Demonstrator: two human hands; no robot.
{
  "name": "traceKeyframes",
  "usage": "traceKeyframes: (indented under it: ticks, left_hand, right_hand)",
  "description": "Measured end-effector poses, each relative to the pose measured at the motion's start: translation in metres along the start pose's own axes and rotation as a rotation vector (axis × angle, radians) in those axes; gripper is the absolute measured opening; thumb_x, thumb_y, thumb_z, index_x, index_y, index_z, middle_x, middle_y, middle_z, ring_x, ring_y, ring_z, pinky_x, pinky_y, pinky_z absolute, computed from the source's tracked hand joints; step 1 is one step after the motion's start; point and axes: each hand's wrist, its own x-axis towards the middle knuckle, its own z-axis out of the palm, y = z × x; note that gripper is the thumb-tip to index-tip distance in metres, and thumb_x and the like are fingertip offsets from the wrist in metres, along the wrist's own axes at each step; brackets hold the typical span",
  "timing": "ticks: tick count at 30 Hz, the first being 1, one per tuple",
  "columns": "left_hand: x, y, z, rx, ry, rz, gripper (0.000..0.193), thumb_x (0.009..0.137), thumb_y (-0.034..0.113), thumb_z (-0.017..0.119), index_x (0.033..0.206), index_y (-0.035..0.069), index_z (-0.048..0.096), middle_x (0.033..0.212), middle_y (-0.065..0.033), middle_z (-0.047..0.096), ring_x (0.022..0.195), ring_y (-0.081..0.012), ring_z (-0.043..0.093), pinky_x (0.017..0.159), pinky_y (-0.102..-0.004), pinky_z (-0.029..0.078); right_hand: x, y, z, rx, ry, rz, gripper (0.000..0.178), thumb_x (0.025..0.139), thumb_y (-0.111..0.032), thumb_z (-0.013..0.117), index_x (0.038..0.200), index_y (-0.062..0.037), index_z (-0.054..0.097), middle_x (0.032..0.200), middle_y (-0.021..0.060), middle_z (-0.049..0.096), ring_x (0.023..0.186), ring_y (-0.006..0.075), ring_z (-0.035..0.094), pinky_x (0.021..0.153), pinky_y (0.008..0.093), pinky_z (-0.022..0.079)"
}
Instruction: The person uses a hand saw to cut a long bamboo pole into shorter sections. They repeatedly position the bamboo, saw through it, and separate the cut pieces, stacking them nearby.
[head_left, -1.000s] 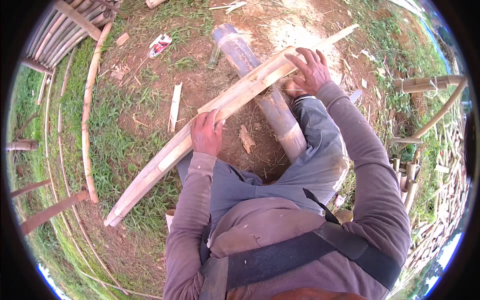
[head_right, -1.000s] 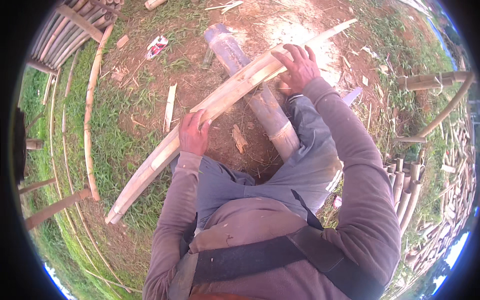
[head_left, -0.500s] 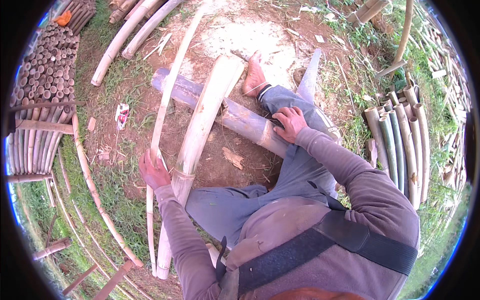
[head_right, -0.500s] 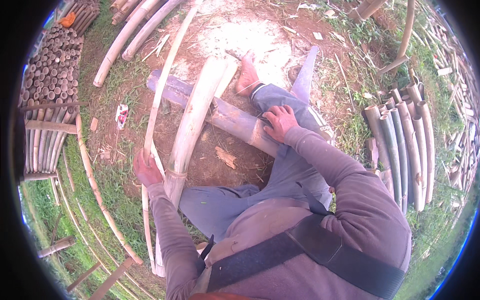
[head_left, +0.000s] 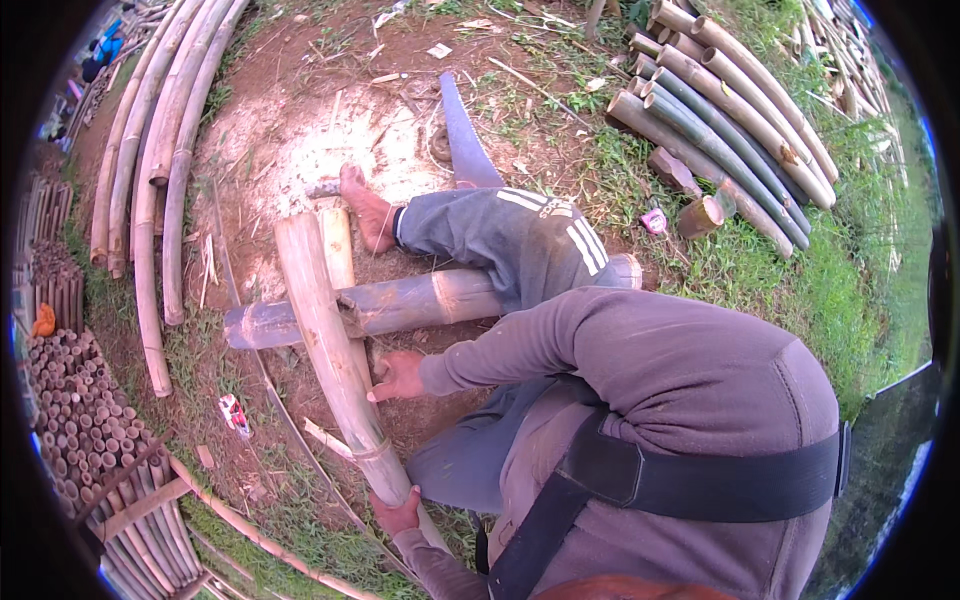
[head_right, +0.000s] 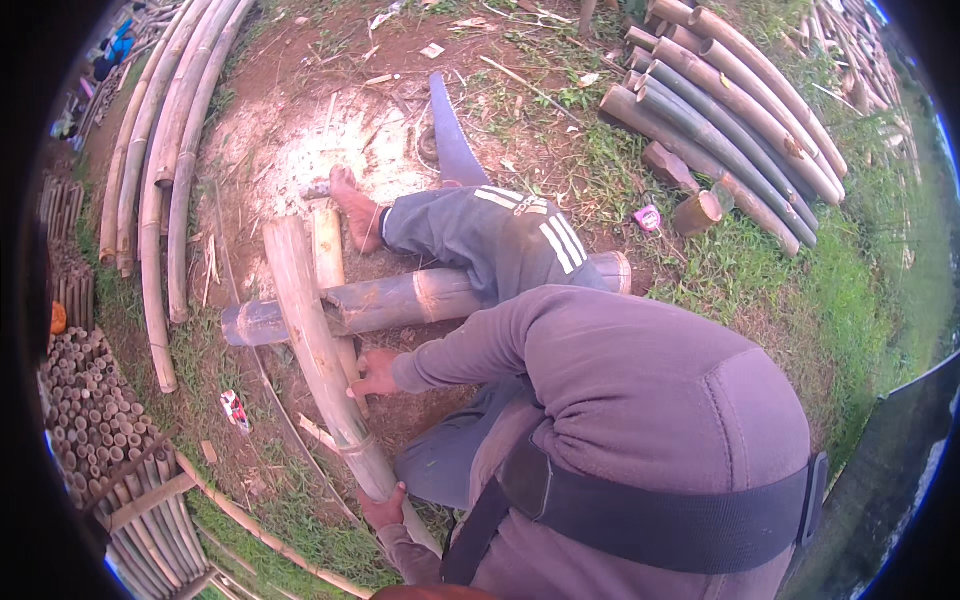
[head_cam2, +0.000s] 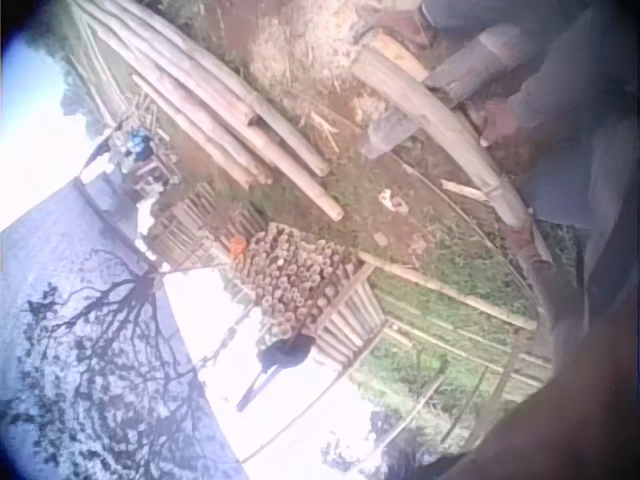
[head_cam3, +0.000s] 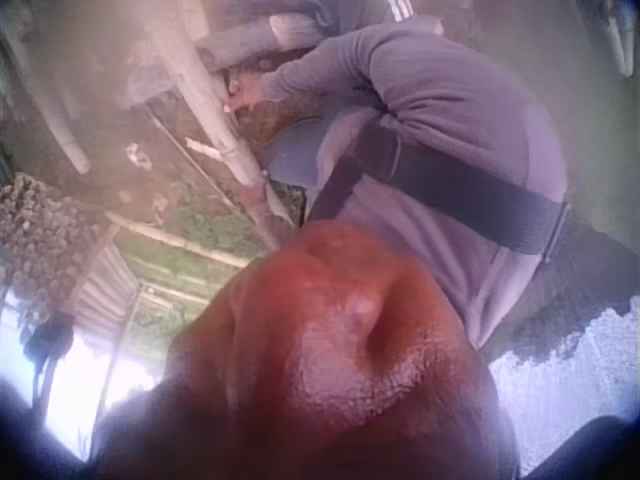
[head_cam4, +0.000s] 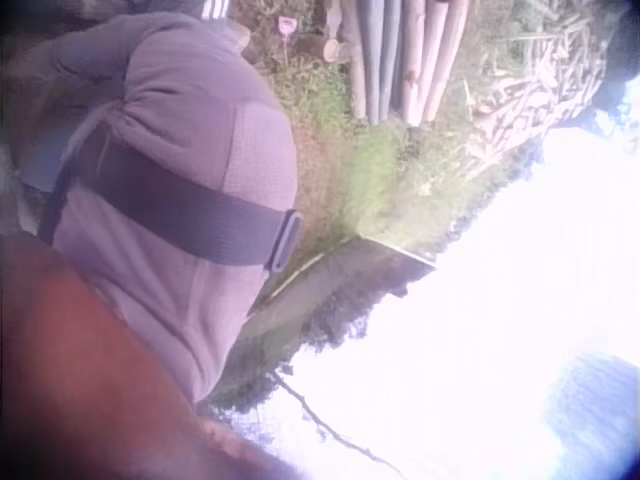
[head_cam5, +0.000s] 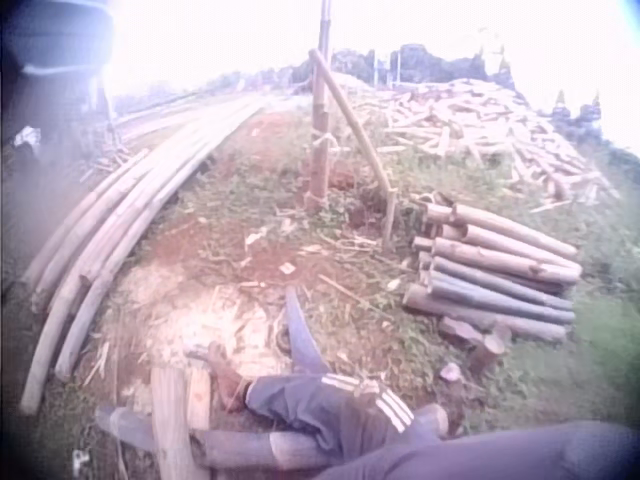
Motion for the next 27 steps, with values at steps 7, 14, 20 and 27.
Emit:
traceKeyframes:
  ticks: [7, 14, 20, 27]
  left_hand:
    - [-0.046, 0.164, 0.015, 0.068, 0.121, 0.202, 0.096, 0.061, 0.035, 0.100, 0.137, 0.000, 0.055, 0.114, -0.0230, 0.072, 0.102, -0.0400, 0.072, 0.091, -0.0501, 0.056]
    - [-0.109, 0.034, 0.027, 0.276, 0.561, -0.159, 0.078, 0.098, 0.048, 0.067, 0.156, 0.001, 0.045, 0.155, -0.0241, 0.049, 0.143, -0.0429, 0.049, 0.118, -0.0550, 0.042]
    - [-0.061, 0.076, 0.041, -0.178, 0.365, -0.135, 0.080, 0.098, 0.049, 0.067, 0.157, 0.001, 0.043, 0.156, -0.0236, 0.046, 0.144, -0.0426, 0.047, 0.118, -0.0568, 0.042]
    - [0.027, 0.217, 0.099, -0.756, -0.004, -0.134, 0.082, 0.097, 0.050, 0.066, 0.158, 0.001, 0.041, 0.158, -0.0230, 0.043, 0.145, -0.0422, 0.045, 0.118, -0.0588, 0.041]
  right_hand:
    - [-0.059, -0.019, 0.060, 0.757, -0.018, -0.185, 0.108, 0.074, -0.047, 0.094, 0.157, -0.0023, 0.042, 0.143, 0.0211, 0.062, 0.134, 0.0340, 0.059, 0.116, 0.0430, 0.046]
    - [-0.105, -0.030, -0.035, 0.738, 0.432, -0.243, 0.089, 0.076, -0.045, 0.091, 0.147, -0.0052, 0.055, 0.138, 0.0161, 0.064, 0.126, 0.0271, 0.063, 0.110, 0.0413, 0.049]
    - [-0.137, -0.027, -0.141, 1.025, 0.520, -0.386, 0.089, 0.081, -0.044, 0.088, 0.152, -0.0046, 0.049, 0.137, 0.0153, 0.065, 0.124, 0.0262, 0.064, 0.110, 0.0413, 0.049]
    - [-0.204, 0.017, -0.203, 1.179, 0.584, -0.397, 0.068, 0.090, -0.042, 0.080, 0.143, -0.0069, 0.056, 0.125, 0.0115, 0.071, 0.112, 0.0230, 0.069, 0.104, 0.0422, 0.054]
